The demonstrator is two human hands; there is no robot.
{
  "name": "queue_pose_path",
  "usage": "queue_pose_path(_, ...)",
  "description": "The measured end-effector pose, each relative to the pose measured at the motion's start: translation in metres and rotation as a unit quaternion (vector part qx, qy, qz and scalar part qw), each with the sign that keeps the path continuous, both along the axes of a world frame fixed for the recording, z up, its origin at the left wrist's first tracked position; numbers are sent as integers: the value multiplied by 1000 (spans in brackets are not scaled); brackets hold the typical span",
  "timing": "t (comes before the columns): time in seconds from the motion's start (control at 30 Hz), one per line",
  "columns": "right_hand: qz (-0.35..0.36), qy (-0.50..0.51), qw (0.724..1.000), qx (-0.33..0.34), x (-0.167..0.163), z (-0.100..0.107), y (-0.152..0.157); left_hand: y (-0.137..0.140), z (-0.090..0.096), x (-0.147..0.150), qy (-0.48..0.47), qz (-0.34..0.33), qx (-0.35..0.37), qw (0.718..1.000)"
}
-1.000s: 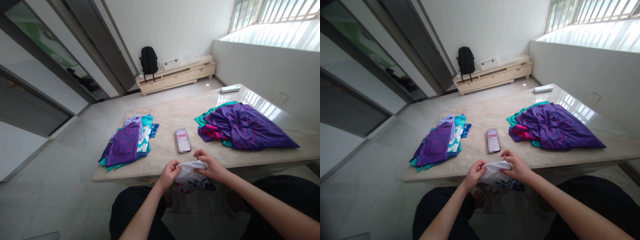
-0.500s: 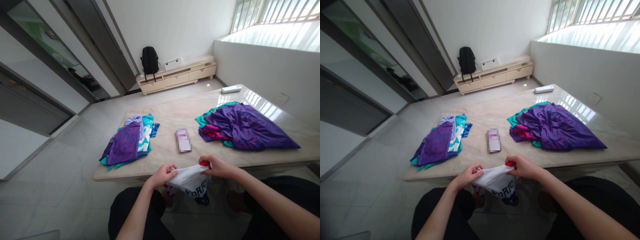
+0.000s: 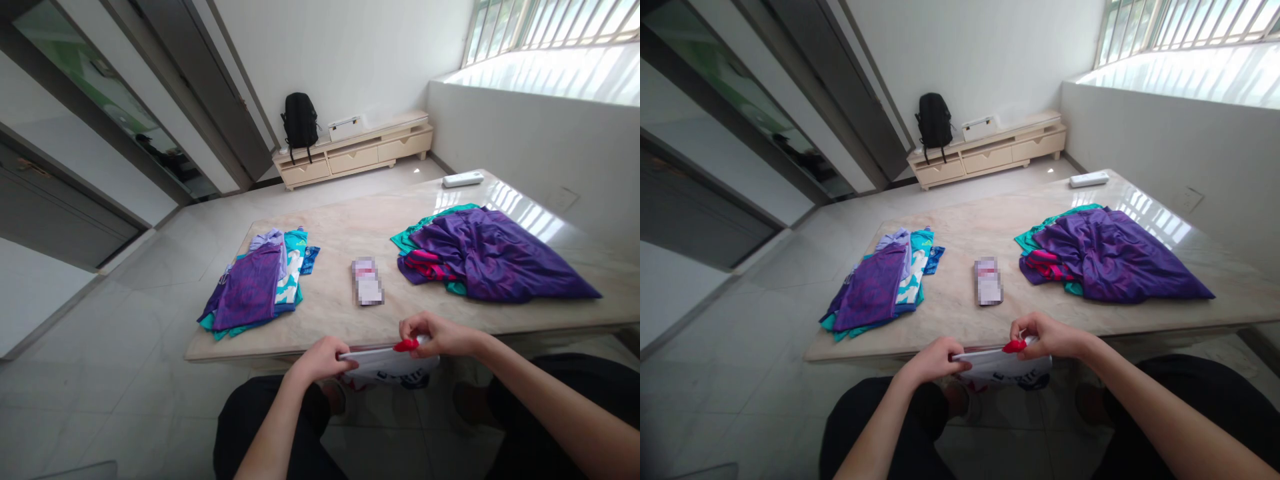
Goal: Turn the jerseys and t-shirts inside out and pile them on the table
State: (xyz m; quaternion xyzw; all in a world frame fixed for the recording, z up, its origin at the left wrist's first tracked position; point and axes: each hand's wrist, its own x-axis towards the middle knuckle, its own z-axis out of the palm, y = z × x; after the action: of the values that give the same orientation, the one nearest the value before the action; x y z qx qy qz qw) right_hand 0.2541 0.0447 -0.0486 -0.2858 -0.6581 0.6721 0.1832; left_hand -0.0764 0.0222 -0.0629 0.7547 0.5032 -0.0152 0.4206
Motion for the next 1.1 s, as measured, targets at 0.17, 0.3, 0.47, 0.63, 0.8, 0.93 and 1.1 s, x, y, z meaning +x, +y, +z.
queue_pose_path(0.17, 8, -16, 1000, 20, -3, 1, -2, -3, 2, 3, 57, -1, 38, 998)
queue_pose_path(0.3, -39, -101, 991, 81, -2, -7, -2, -6, 2, 3, 81, 4, 67, 994)
queue_pose_path(0.47, -128, -193, 932, 279, 14, -6, 5, -5, 12, 3, 86, 2, 151, 985)
queue_pose_path(0.63, -184, -223, 891, 349, 31, 3, 12, -4, 27, 7, 45, 42, 203, 977)
queue_pose_path(0.8, -211, -155, 916, 304, 36, 1, 13, -14, 43, 12, -71, 107, 238, 963)
queue_pose_path(0.93, -262, -193, 914, 241, 36, -6, 10, -22, 50, 14, -132, 148, 269, 942)
queue_pose_path(1.1, -310, -250, 880, 258, 30, -4, -4, -27, 51, 13, -110, 199, 234, 945)
